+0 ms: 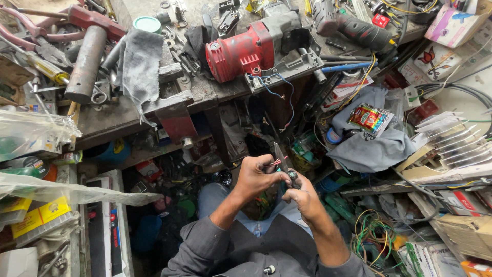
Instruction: The person repairs an electric mixer at a cluttered workbench. They cut and strip a red wire with pliers, wrap the connection with red electrical tape, disassemble the mixer's motor housing by hand, and drive screws using a cordless drill to reassemble the housing.
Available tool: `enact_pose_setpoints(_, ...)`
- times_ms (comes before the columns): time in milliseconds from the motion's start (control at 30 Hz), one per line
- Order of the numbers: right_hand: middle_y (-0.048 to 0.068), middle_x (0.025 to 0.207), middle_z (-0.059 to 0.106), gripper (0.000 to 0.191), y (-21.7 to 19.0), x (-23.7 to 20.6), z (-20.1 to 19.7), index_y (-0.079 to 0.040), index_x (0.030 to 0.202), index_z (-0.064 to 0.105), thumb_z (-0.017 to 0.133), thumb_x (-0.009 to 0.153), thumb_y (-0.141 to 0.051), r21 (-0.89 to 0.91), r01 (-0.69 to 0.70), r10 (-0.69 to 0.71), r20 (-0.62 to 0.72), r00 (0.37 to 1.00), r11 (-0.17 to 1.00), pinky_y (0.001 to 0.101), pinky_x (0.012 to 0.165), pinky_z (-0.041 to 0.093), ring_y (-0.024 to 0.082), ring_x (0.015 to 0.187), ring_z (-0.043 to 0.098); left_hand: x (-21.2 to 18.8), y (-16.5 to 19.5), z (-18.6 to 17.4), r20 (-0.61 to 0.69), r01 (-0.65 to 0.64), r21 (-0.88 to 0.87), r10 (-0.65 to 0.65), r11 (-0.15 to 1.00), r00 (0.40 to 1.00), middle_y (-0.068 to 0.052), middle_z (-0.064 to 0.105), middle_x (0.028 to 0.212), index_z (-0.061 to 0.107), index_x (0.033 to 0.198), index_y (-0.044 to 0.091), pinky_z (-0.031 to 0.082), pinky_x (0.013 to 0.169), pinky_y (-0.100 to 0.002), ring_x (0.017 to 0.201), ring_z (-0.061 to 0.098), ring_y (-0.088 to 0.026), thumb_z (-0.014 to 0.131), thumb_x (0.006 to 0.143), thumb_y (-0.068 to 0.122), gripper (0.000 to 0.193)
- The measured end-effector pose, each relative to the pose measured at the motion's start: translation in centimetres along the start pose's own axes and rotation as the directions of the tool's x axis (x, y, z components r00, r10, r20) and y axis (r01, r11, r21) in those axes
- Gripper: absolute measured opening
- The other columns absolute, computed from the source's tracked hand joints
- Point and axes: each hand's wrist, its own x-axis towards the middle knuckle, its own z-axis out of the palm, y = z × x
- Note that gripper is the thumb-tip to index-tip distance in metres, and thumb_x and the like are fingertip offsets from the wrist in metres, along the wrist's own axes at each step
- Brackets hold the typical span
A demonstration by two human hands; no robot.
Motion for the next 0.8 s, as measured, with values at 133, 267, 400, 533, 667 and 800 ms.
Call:
enact_pose_setpoints(133, 0.007, 0.099, 0.058, 0.047, -0.3, 0.2, 1.0, -0.007, 0.109, 0.051, 0.046, 0.064, 0.007, 0.382, 0.108, 0.022, -0.320, 0.947, 0.918, 0.0307, 0.056, 0.047, 0.016, 0.071, 0.055, -0.4, -1.0, 1.1, -0.250, -0.026, 0.065, 0.042, 0.998, 0.967, 0.005, 0.040, 0.054, 0.044, 0.060, 0.006, 0.029, 0.045, -0.026, 0.057, 0.037, 0.001, 0.085, 0.084, 0.013, 0.048)
enact_pose_setpoints(267, 0.011, 0.110, 0.057, 0.045, -1.7, 1.1, -0.7, -0.004, 0.119, 0.047, 0.044, 0.076, 0.008, 0.404, 0.182, -0.076, -0.263, 0.962, 0.896, 0.0300, 0.060, 0.049, 0.018, 0.073, 0.054, -0.8, 0.1, 1.6, -0.260, -0.019, 0.034, 0.027, 0.999, 0.965, 0.003, 0.033, 0.053, 0.041, 0.058, 0.005, 0.023, 0.045, -0.027, 0.056, 0.030, -0.002, 0.090, 0.077, 0.017, 0.054)
enact_pose_setpoints(400, 0.011, 0.110, 0.058, 0.047, -1.6, 0.5, -1.6, -0.002, 0.123, 0.050, 0.044, 0.077, 0.007, 0.298, 0.151, -0.073, -0.257, 0.964, 0.943, 0.0303, 0.063, 0.050, 0.018, 0.077, 0.057, -0.9, 2.4, 1.2, -0.238, -0.042, 0.029, 0.048, 0.999, 0.970, 0.003, 0.035, 0.056, 0.043, 0.065, 0.003, 0.026, 0.047, -0.027, 0.056, 0.032, -0.003, 0.079, 0.084, 0.014, 0.042)
enact_pose_setpoints(533, 0.008, 0.109, 0.061, 0.050, -1.2, -0.2, -0.9, -0.001, 0.127, 0.054, 0.044, 0.078, 0.002, 0.175, 0.105, -0.073, -0.181, 0.981, 0.979, 0.0319, 0.069, 0.054, 0.017, 0.083, 0.063, -1.0, 3.7, 0.2, -0.138, -0.117, -0.058, 0.108, 0.992, 0.985, 0.001, 0.045, 0.066, 0.054, 0.084, 0.001, 0.034, 0.053, -0.027, 0.061, 0.041, -0.004, 0.058, 0.089, 0.009, 0.010)
enact_pose_setpoints(667, 0.005, 0.102, 0.060, 0.057, -1.5, -0.8, -0.1, -0.002, 0.135, 0.056, 0.050, 0.079, 0.002, -0.017, 0.003, -0.003, -0.040, 0.999, 1.000, 0.0306, 0.074, 0.053, 0.015, 0.081, 0.059, -0.9, 4.1, -0.2, -0.128, -0.062, -0.096, 0.049, 0.993, 0.991, -0.002, 0.063, 0.072, 0.058, 0.099, 0.000, 0.048, 0.059, -0.025, 0.066, 0.062, -0.006, 0.051, 0.099, 0.012, 0.014)
enact_pose_setpoints(800, 0.004, 0.091, 0.057, 0.064, -1.9, -1.2, 0.9, -0.003, 0.139, 0.056, 0.051, 0.076, 0.006, -0.061, -0.017, 0.021, 0.067, 0.998, 0.998, 0.0298, 0.072, 0.051, 0.015, 0.077, 0.058, -0.8, 4.4, -0.1, -0.129, 0.042, -0.179, -0.066, 0.983, 0.989, -0.002, 0.061, 0.070, 0.054, 0.102, 0.000, 0.053, 0.058, -0.026, 0.068, 0.068, -0.008, 0.053, 0.100, 0.009, 0.010)
